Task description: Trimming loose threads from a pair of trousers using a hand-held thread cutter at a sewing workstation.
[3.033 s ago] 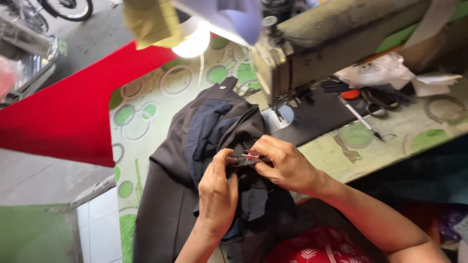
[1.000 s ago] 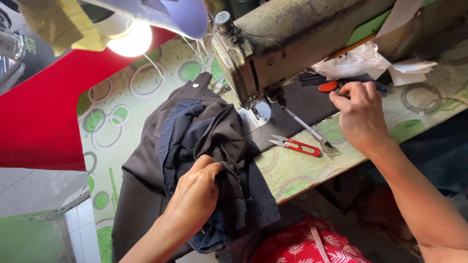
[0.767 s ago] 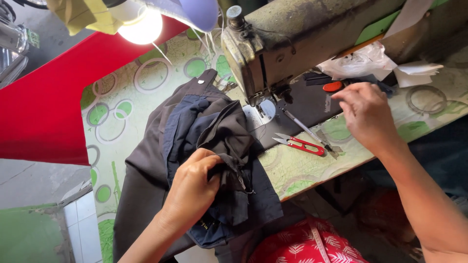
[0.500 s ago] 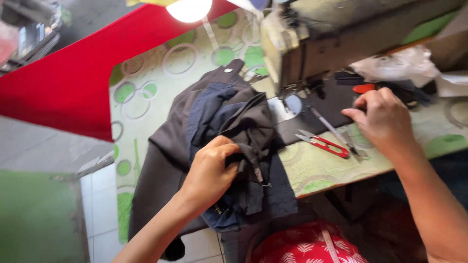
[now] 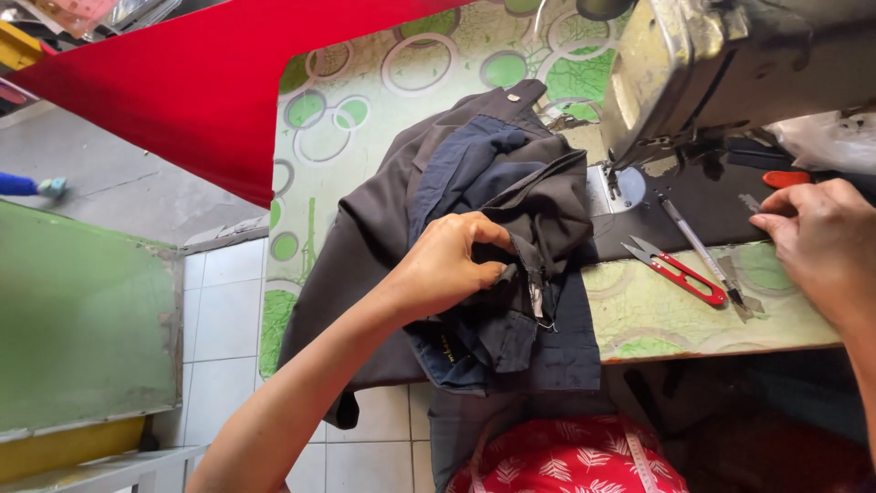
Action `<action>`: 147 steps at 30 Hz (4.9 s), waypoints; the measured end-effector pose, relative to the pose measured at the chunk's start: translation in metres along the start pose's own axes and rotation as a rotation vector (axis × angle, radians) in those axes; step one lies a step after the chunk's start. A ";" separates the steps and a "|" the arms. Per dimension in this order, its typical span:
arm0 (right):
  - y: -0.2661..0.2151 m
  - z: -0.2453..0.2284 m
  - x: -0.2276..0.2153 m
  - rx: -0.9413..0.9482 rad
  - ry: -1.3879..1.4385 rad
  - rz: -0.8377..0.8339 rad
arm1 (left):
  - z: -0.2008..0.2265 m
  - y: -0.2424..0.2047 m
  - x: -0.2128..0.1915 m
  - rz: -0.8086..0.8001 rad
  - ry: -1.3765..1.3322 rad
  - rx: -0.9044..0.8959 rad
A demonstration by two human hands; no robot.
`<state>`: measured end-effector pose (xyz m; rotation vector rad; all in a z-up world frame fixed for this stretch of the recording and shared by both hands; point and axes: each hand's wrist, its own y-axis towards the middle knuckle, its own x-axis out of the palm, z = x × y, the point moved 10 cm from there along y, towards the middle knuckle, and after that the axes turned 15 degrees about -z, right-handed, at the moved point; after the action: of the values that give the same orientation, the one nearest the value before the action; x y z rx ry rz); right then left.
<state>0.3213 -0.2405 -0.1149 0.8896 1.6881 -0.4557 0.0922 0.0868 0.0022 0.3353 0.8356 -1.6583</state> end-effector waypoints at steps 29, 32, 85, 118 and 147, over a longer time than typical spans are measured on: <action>-0.003 -0.021 0.000 -0.042 0.282 -0.198 | 0.013 0.004 0.017 -0.018 0.131 0.104; -0.020 -0.097 -0.014 -0.205 0.359 -0.310 | 0.018 0.006 0.017 -0.041 0.106 0.086; 0.023 -0.251 -0.013 -0.762 0.222 -0.038 | -0.048 0.057 0.017 0.358 -0.396 0.041; 0.071 -0.274 -0.025 -0.477 0.467 -0.131 | -0.042 0.039 0.022 0.281 -1.024 0.242; 0.080 -0.274 -0.008 -0.558 0.355 -0.310 | -0.042 0.032 0.019 0.372 -0.904 0.310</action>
<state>0.2045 -0.0017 -0.0117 0.3071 2.1429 -0.0103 0.1081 0.0999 -0.0497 -0.0683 -0.1573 -1.3680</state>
